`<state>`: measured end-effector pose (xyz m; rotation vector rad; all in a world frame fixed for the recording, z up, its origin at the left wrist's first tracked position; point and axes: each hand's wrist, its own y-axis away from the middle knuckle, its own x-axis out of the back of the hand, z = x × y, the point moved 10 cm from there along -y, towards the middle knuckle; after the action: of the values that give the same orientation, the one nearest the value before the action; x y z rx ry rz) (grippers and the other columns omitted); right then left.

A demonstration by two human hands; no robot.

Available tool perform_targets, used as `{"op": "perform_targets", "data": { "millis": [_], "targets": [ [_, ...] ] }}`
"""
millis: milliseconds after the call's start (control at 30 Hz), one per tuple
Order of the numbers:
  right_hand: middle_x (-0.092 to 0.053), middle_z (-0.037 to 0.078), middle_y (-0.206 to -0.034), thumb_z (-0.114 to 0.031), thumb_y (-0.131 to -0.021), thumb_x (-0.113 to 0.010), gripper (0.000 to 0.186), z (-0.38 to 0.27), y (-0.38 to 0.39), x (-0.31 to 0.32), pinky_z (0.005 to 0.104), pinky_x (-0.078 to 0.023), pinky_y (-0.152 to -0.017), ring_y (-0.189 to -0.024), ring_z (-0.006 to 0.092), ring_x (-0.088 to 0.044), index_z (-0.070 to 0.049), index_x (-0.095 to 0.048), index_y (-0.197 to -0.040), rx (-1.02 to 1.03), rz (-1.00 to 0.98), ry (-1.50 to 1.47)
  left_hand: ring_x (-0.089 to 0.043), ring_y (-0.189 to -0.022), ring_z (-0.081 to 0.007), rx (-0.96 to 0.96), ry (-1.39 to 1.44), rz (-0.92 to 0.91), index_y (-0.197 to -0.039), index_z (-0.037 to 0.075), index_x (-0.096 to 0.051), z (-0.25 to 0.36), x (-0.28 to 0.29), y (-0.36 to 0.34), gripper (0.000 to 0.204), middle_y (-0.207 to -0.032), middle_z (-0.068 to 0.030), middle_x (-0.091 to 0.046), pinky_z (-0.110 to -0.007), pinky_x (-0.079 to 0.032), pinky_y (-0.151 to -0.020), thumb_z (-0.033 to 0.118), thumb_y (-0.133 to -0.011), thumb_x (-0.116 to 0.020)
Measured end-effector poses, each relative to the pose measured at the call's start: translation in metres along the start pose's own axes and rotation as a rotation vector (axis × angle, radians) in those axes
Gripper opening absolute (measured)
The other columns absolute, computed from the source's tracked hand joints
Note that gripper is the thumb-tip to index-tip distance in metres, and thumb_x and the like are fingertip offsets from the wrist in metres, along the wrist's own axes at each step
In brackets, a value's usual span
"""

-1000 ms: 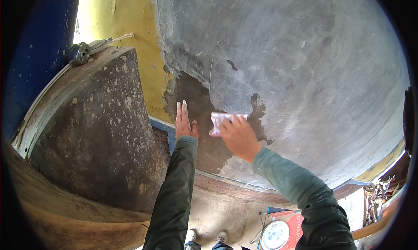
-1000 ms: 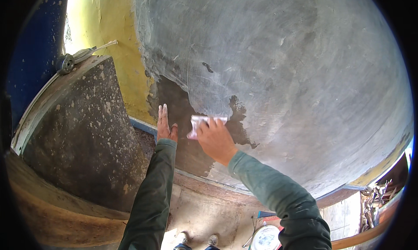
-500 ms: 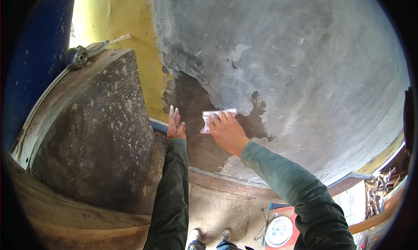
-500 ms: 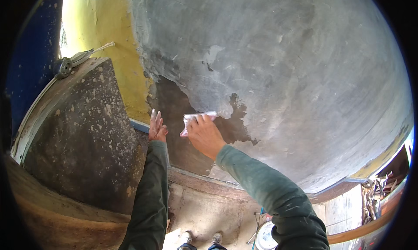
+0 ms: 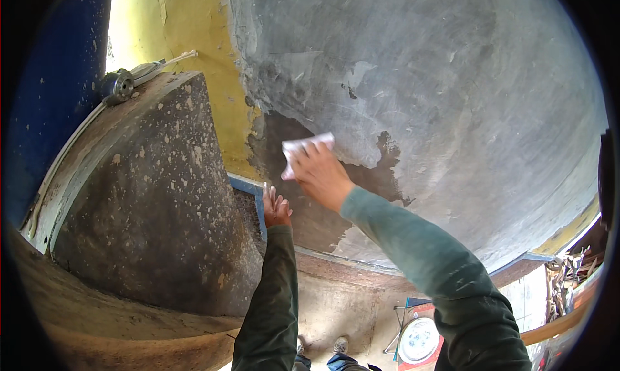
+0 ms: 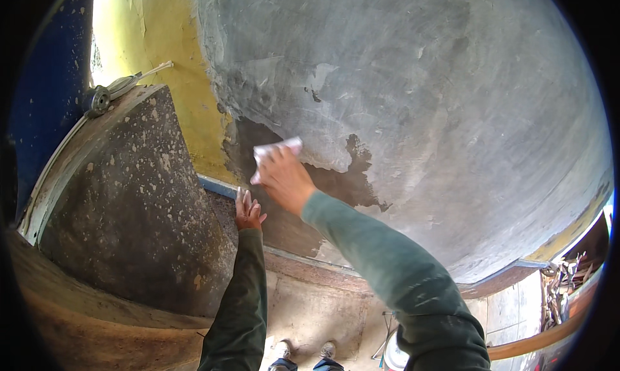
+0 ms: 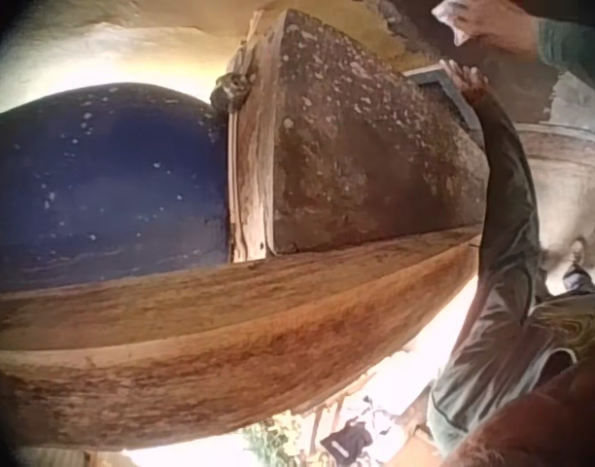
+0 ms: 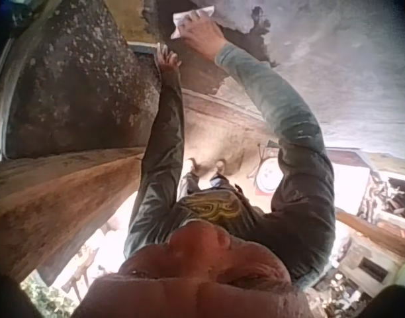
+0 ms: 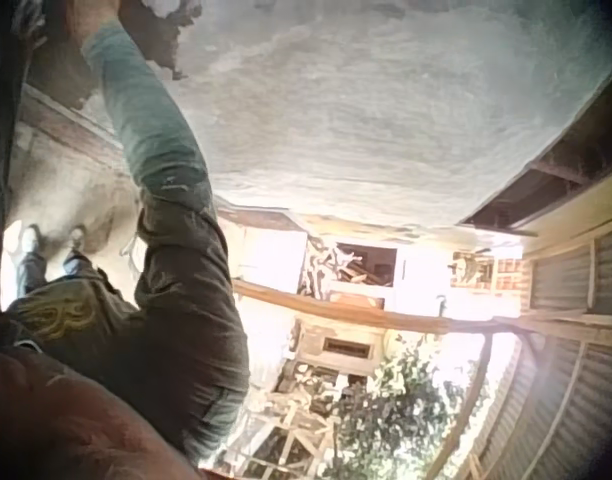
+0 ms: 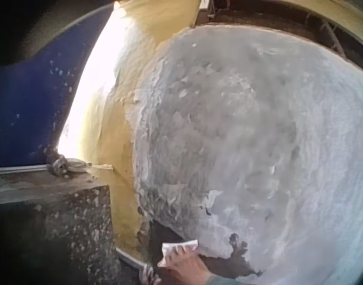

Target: The person scrapes a white substance from a bucket with a putty knife and applies it to a wall, repeating the process to cover different sections.

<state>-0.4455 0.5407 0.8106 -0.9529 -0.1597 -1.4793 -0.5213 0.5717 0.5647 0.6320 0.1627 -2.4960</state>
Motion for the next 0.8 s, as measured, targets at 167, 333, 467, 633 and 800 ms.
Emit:
{"op": "perform_targets", "data": {
  "millis": [167, 333, 467, 633, 800],
  "targets": [
    [-0.063, 0.008, -0.103, -0.023, -0.084, -0.058, 0.035, 0.063, -0.008, 0.081, 0.0411, -0.042, -0.086, -0.101, 0.0250, -0.056, -0.004, -0.064, -0.113, -0.156, 0.229, -0.038, -0.040, -0.135, -0.0357, -0.035, 0.015, 0.054, -0.154, 0.024, -0.020, 0.015, -0.007, -0.009, 0.080, -0.156, -0.0115, -0.030, -0.051, -0.047, -0.093, 0.002, -0.084, -0.050],
    [-0.061, 0.012, -0.110, -0.017, -0.083, -0.057, 0.042, 0.063, 0.000, 0.043, 0.0423, -0.043, -0.088, -0.103, 0.0283, -0.055, -0.003, -0.060, -0.123, -0.129, 0.131, 0.032, -0.042, -0.133, -0.0341, -0.084, 0.062, 0.032, -0.154, 0.023, -0.022, 0.026, -0.035, 0.004, 0.080, -0.155, -0.0118, -0.031, -0.048, -0.047, -0.094, 0.005, -0.082, -0.053],
    [-0.062, 0.010, -0.109, -0.017, -0.082, -0.058, 0.043, 0.020, 0.079, -0.006, 0.0426, -0.043, -0.089, -0.102, 0.0292, -0.055, -0.004, -0.059, -0.124, -0.076, -0.131, -0.119, -0.044, -0.130, -0.0310, -0.108, 0.001, 0.021, -0.154, 0.025, -0.023, 0.028, -0.034, 0.004, 0.077, -0.155, -0.0093, -0.032, -0.048, -0.048, -0.092, 0.003, -0.086, -0.053],
    [-0.059, 0.007, -0.108, -0.019, -0.083, -0.056, 0.044, 0.088, 0.043, 0.077, 0.0401, -0.040, -0.086, -0.100, 0.0243, -0.053, -0.004, -0.059, -0.124, -0.301, 0.074, -0.123, -0.045, -0.129, -0.0288, -0.097, 0.035, 0.030, -0.154, 0.026, -0.023, 0.026, -0.027, 0.003, 0.076, -0.155, -0.0079, -0.031, -0.048, -0.049, -0.091, 0.003, -0.088, -0.054],
    [-0.055, 0.007, -0.125, -0.018, -0.085, -0.052, 0.049, 0.109, 0.028, 0.065, 0.0408, -0.039, -0.092, -0.109, 0.0248, -0.050, -0.004, -0.054, -0.133, -0.345, 0.232, 0.192, -0.043, -0.129, -0.0306, -0.060, 0.016, 0.006, -0.154, 0.026, -0.022, 0.013, -0.043, 0.021, 0.080, -0.156, -0.0114, -0.029, -0.048, -0.049, -0.091, 0.011, -0.085, -0.060]
  ]
}}
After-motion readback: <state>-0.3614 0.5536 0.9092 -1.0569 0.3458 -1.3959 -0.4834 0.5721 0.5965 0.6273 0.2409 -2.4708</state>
